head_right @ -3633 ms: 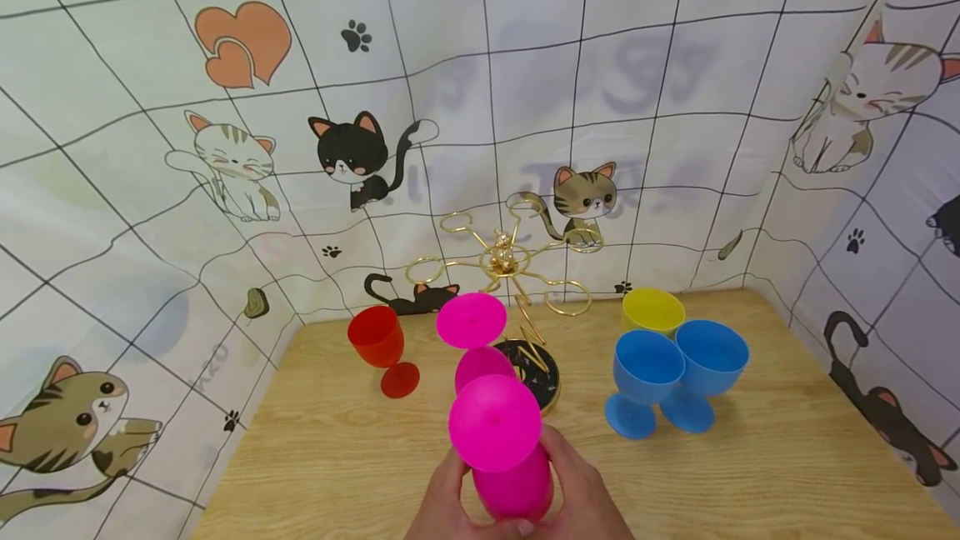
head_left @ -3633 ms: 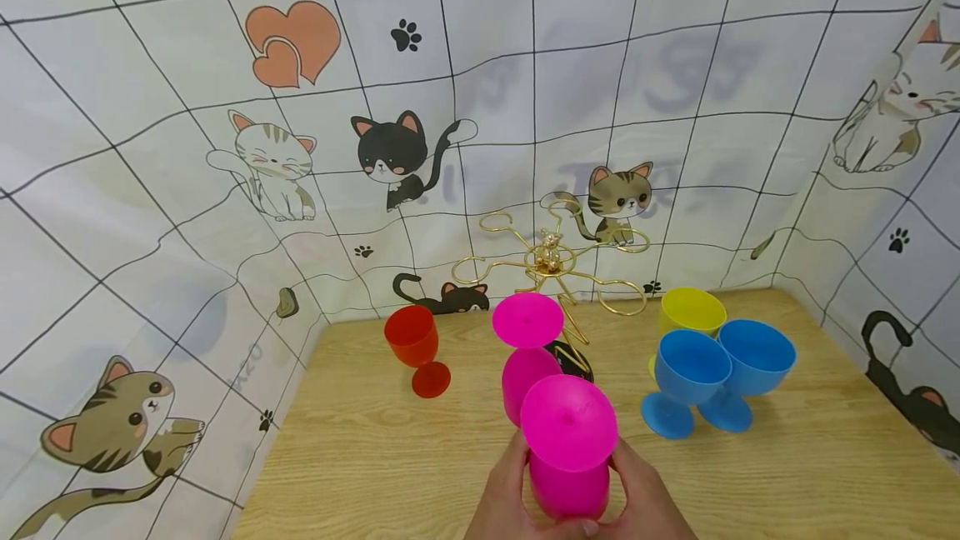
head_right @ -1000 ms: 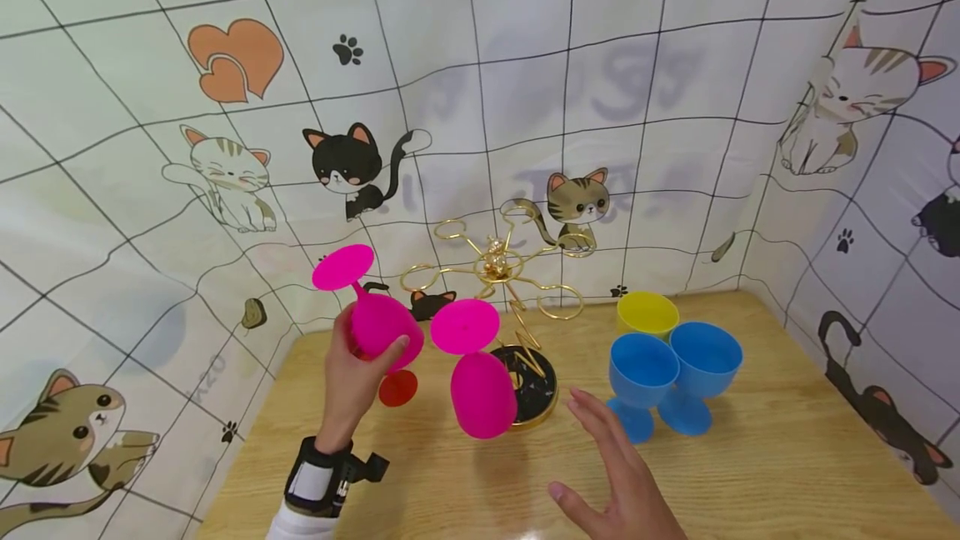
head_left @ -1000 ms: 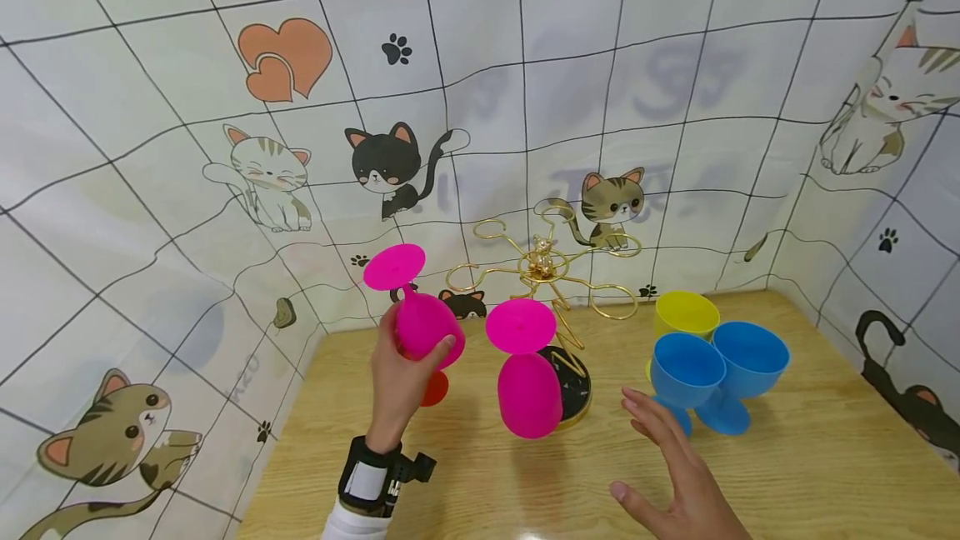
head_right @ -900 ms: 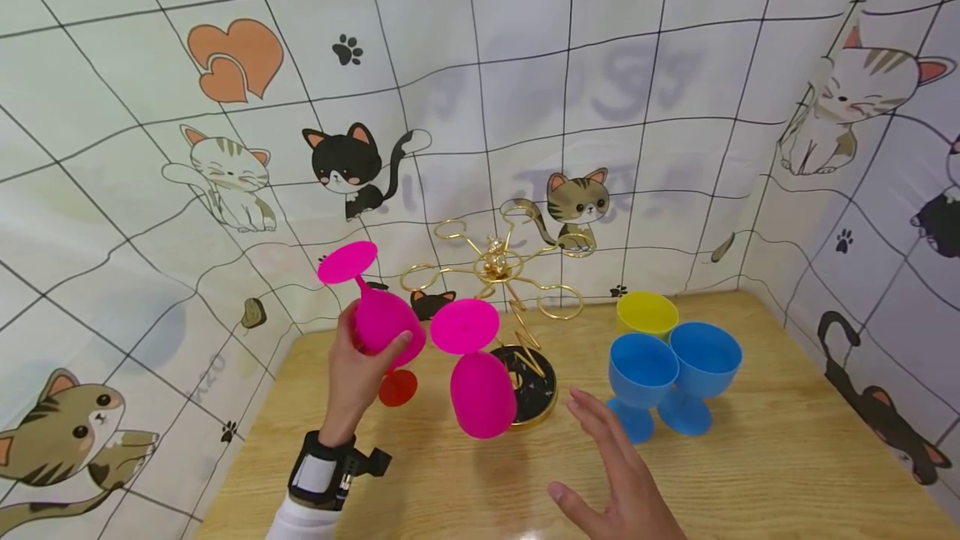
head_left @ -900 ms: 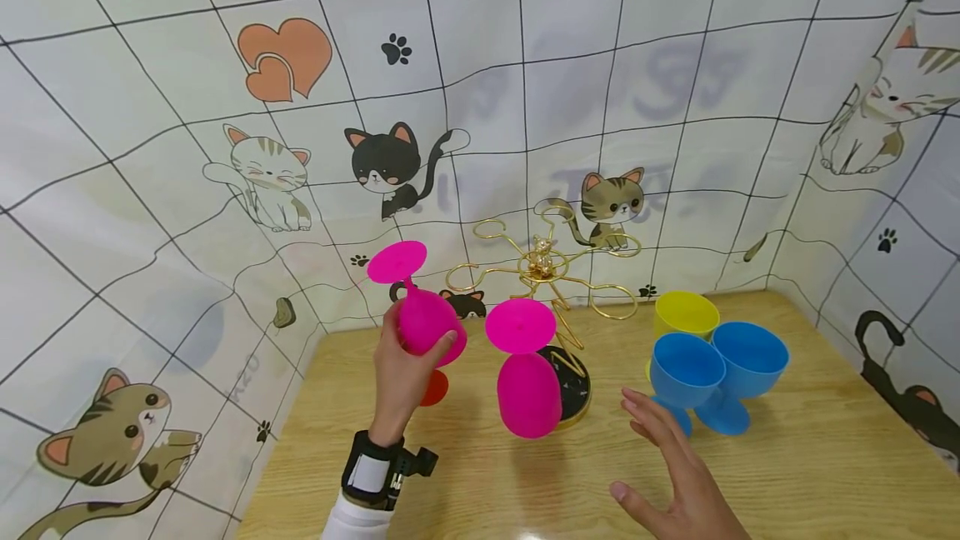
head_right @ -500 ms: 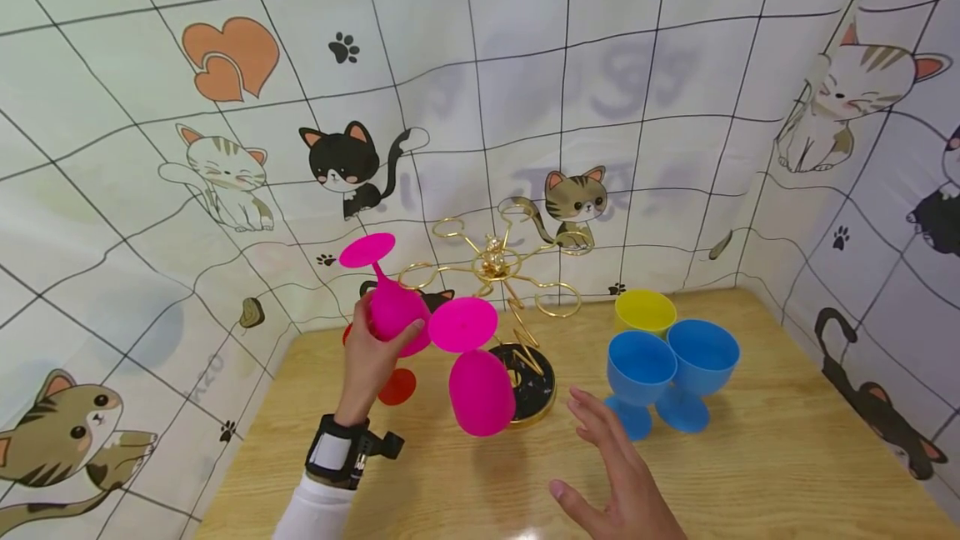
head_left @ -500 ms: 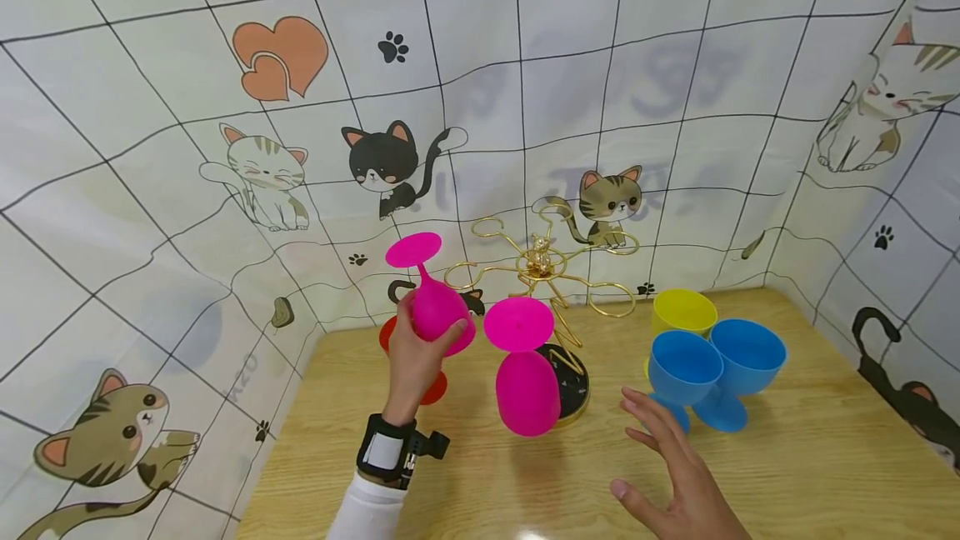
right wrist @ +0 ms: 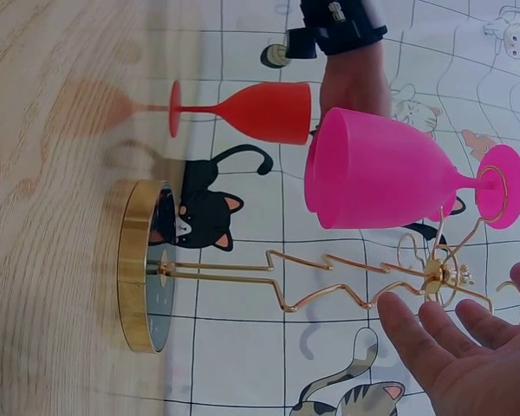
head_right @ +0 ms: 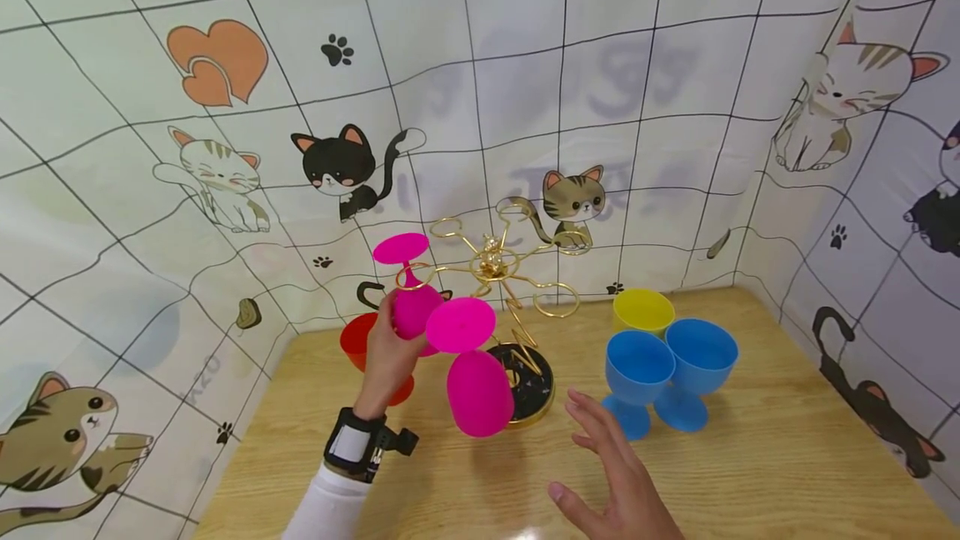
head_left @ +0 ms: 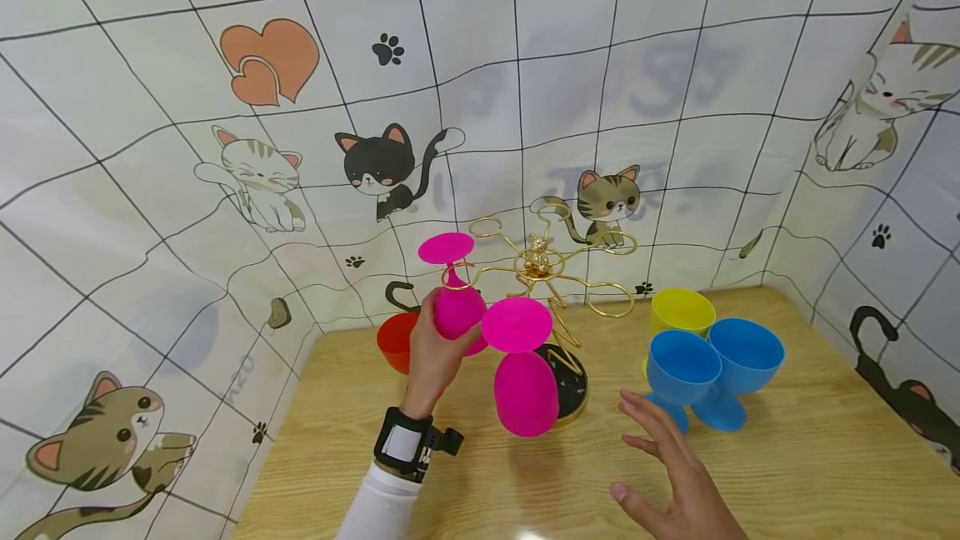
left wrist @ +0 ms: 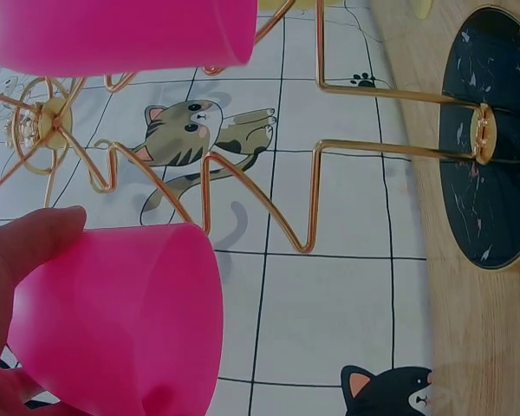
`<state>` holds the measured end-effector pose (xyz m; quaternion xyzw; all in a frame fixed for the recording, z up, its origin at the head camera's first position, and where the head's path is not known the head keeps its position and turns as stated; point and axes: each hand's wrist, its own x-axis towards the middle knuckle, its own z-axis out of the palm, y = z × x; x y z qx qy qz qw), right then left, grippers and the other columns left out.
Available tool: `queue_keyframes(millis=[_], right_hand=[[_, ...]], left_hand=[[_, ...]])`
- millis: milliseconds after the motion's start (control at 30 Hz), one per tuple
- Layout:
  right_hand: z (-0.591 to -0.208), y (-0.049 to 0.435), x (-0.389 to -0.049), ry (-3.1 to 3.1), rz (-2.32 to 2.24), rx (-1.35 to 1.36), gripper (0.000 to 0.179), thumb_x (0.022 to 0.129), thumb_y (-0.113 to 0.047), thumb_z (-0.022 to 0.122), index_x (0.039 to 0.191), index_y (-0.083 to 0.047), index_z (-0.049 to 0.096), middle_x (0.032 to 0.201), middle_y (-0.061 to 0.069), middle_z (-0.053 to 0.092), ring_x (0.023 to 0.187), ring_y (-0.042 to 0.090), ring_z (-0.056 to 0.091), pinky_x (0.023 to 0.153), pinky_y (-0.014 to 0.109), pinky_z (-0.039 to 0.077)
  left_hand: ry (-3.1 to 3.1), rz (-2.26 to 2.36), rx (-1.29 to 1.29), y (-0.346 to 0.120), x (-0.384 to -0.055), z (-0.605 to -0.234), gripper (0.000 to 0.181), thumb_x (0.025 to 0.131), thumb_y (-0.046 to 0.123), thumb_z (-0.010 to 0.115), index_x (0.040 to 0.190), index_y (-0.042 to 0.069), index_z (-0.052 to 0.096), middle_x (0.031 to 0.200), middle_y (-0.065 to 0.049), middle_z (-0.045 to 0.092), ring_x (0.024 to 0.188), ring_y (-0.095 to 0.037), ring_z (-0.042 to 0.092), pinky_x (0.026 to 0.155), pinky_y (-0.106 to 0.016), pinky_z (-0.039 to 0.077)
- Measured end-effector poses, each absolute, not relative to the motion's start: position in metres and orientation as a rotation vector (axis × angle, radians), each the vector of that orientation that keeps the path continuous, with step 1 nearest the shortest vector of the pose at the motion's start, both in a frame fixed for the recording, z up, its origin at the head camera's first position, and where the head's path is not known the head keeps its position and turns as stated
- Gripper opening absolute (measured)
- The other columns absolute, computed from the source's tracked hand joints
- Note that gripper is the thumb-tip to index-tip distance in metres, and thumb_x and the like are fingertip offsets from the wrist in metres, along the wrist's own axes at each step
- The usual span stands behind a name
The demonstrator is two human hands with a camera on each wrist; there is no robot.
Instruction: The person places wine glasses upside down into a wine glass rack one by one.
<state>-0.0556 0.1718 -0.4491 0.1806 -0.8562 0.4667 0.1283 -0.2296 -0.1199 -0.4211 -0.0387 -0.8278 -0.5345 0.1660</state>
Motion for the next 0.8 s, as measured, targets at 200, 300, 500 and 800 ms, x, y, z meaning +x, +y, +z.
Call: queue_keyframes(millis=[200, 300, 500, 800], right_hand=[[-0.451, 0.171, -0.055, -2.48, 1.35, 0.532, 0.086, 0.085, -0.011, 0.075, 0.155, -0.02, 0.026, 0.158, -0.001, 0.028, 0.136, -0.007, 0.033, 0.094, 0.016, 0.051], [-0.451, 0.171, -0.056, -2.483, 1.347, 0.525, 0.086, 0.085, -0.011, 0.075, 0.155, -0.021, 0.026, 0.158, -0.001, 0.028, 0.136, -0.007, 0.033, 0.094, 0.016, 0.051], [-0.453, 0.172, -0.058, -2.464, 1.354, 0.535, 0.086, 0.085, -0.009, 0.075, 0.155, -0.019, 0.027, 0.157, 0.0, 0.029, 0.136, -0.007, 0.033, 0.094, 0.016, 0.051], [-0.457, 0.174, -0.059, -2.447, 1.352, 0.558, 0.085, 0.085, -0.007, 0.075, 0.154, -0.016, 0.027, 0.157, 0.002, 0.03, 0.136, -0.004, 0.035, 0.093, 0.016, 0.051]], left_hand=[[-2.387, -1.509, -0.141, -0.113, -0.23, -0.422, 0.089, 0.075, 0.037, 0.084, 0.148, 0.016, 0.036, 0.13, -0.008, 0.059, 0.114, -0.028, 0.06, 0.086, -0.044, 0.059], [-2.386, -1.502, -0.177, -0.11, -0.231, -0.421, 0.087, 0.076, 0.037, 0.083, 0.146, 0.015, 0.037, 0.129, -0.008, 0.06, 0.113, -0.028, 0.06, 0.085, -0.044, 0.06], [-2.38, -1.476, -0.23, -0.105, -0.235, -0.419, 0.08, 0.075, 0.033, 0.084, 0.14, 0.015, 0.041, 0.126, -0.007, 0.063, 0.11, -0.027, 0.062, 0.084, -0.043, 0.06], [-2.376, -1.466, -0.224, -0.101, -0.24, -0.417, 0.083, 0.074, 0.03, 0.084, 0.142, 0.012, 0.039, 0.13, -0.012, 0.06, 0.113, -0.031, 0.061, 0.087, -0.047, 0.059]])
